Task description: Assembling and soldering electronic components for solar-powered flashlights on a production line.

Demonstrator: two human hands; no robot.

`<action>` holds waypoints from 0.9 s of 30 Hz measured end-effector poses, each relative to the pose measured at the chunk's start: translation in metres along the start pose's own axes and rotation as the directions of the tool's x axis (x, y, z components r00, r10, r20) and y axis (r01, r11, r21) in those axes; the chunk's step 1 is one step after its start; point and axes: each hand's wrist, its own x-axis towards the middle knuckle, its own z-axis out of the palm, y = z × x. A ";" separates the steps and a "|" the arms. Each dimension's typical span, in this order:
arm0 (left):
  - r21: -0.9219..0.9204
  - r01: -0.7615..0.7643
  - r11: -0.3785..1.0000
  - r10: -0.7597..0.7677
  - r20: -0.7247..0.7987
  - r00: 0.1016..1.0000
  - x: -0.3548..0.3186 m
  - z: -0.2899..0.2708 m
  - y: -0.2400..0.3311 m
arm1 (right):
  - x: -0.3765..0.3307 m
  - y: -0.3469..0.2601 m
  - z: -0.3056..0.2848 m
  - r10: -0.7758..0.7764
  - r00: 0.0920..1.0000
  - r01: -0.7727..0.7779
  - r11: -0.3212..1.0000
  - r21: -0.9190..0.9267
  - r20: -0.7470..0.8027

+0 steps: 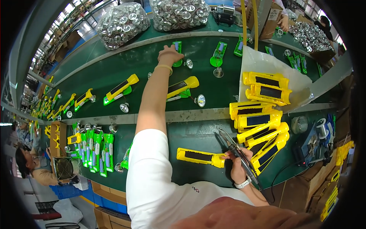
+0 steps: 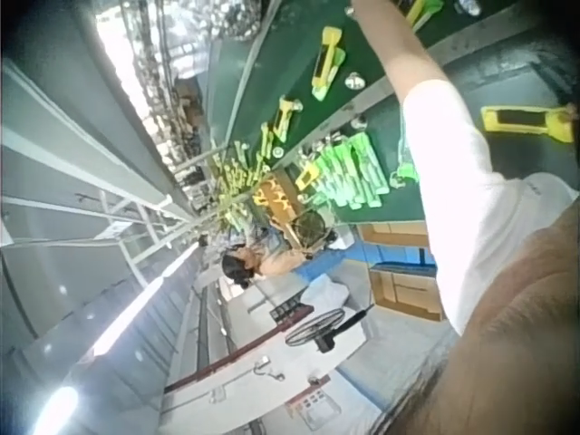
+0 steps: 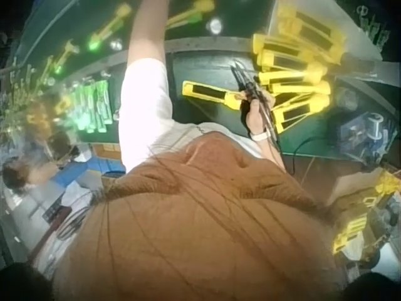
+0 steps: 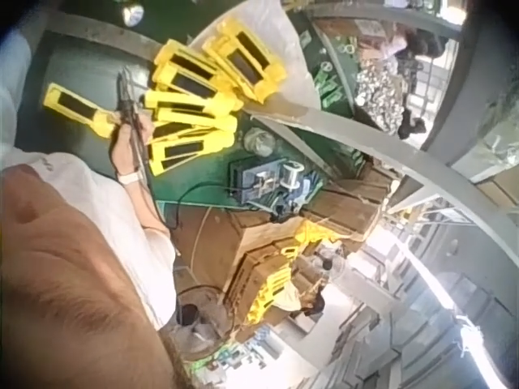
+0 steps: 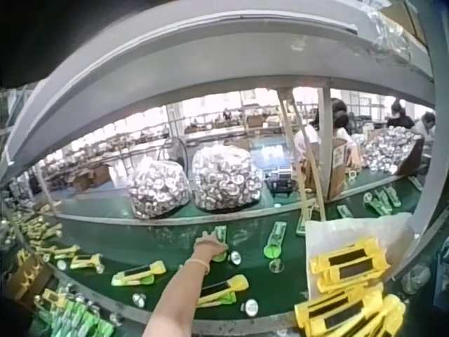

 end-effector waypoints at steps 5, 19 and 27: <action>-0.033 -0.110 0.993 0.106 -0.098 0.990 -0.008 -0.006 -0.023 | 0.005 -0.006 -0.003 0.023 1.000 -0.023 1.000 0.001 0.003; 0.625 -0.707 0.331 0.784 0.235 0.575 -0.024 -0.022 -0.047 | 0.000 -0.005 0.000 0.072 0.997 -0.072 0.997 -0.027 -0.015; 0.269 -0.300 0.915 0.263 0.165 0.951 -0.047 -0.027 -0.126 | 0.004 -0.005 -0.007 0.130 0.991 -0.133 0.984 -0.115 -0.034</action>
